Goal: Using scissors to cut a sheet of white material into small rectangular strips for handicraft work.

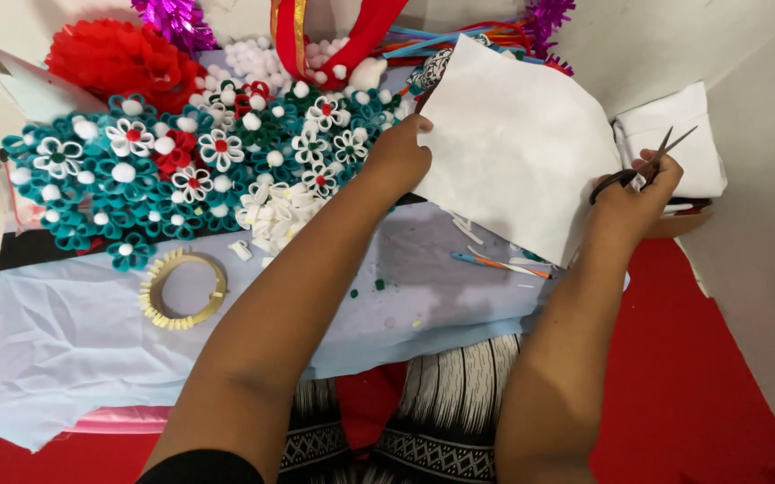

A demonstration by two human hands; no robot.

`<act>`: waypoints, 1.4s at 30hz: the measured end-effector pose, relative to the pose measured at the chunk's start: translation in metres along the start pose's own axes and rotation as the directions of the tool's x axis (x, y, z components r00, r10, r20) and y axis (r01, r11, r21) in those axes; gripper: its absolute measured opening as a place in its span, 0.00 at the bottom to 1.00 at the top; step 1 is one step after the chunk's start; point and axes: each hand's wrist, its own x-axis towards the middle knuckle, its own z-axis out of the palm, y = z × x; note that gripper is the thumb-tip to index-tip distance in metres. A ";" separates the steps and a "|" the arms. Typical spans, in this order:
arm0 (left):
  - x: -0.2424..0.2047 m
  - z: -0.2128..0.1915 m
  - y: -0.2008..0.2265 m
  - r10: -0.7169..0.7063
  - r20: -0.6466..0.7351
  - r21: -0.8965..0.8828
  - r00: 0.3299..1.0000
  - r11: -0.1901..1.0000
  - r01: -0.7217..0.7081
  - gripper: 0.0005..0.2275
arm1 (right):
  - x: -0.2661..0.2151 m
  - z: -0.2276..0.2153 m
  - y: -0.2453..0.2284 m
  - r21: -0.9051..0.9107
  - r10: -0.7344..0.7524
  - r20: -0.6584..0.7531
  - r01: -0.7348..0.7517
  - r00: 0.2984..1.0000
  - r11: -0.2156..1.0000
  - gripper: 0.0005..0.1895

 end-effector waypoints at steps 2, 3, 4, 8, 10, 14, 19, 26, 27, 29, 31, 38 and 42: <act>-0.003 -0.001 0.008 0.027 -0.016 -0.019 1.000 0.999 -0.027 0.19 | 0.002 0.001 0.003 0.022 -0.034 -0.006 0.034 0.999 0.999 0.26; -0.005 -0.002 0.011 0.051 -0.034 -0.034 0.998 0.998 -0.052 0.19 | 0.001 0.001 0.005 0.048 -0.065 -0.010 0.066 0.998 0.997 0.25; -0.010 -0.004 0.016 0.049 -0.031 -0.036 0.998 0.998 -0.050 0.19 | 0.003 0.002 0.008 0.045 -0.063 -0.009 0.064 0.998 0.997 0.25; -0.025 -0.016 0.031 0.161 -0.108 -0.089 0.981 0.981 -0.170 0.18 | 0.006 0.004 0.011 -0.053 -0.165 -0.169 0.158 0.972 0.986 0.28; -0.028 -0.019 0.036 0.199 -0.135 -0.103 0.971 0.972 -0.214 0.18 | 0.004 0.002 0.006 -0.198 -0.244 -0.258 0.196 0.935 0.960 0.31; -0.030 -0.027 0.038 0.257 -0.226 -0.106 0.940 0.952 -0.286 0.15 | 0.001 -0.003 -0.008 -0.064 -0.258 -0.269 0.250 0.928 0.966 0.28; -0.036 -0.039 0.039 0.315 -0.296 -0.005 0.902 0.944 -0.331 0.13 | 0.006 -0.005 0.001 0.002 -0.268 -0.280 0.280 0.922 0.960 0.29; -0.037 -0.043 0.036 0.173 -0.201 -0.461 0.964 0.852 -0.249 0.14 | -0.004 -0.012 -0.022 0.424 -0.155 -0.218 0.237 0.963 0.874 0.28; -0.034 -0.043 0.035 0.177 -0.170 -0.465 0.969 0.853 -0.238 0.15 | -0.006 -0.013 -0.024 0.517 -0.100 -0.181 0.181 0.978 0.837 0.29; -0.027 -0.041 0.034 0.279 -0.183 -0.427 0.943 0.841 -0.332 0.18 | -0.002 -0.017 -0.014 0.573 -0.069 -0.189 0.167 0.980 0.802 0.28; -0.014 -0.038 0.033 0.380 -0.192 -0.388 0.905 0.818 -0.425 0.20 | 0.002 -0.023 -0.007 0.627 -0.038 -0.196 0.155 0.980 0.763 0.28; 0.026 -0.038 0.047 0.533 -0.225 -0.437 0.816 0.694 -0.573 0.25 | -0.013 -0.050 -0.054 0.332 -0.593 -0.382 0.704 0.709 0.628 0.27; 0.058 -0.021 0.045 0.479 -0.288 -0.377 0.829 0.739 -0.558 0.20 | -0.054 -0.051 -0.094 0.025 -0.600 -0.314 0.638 0.736 0.769 0.19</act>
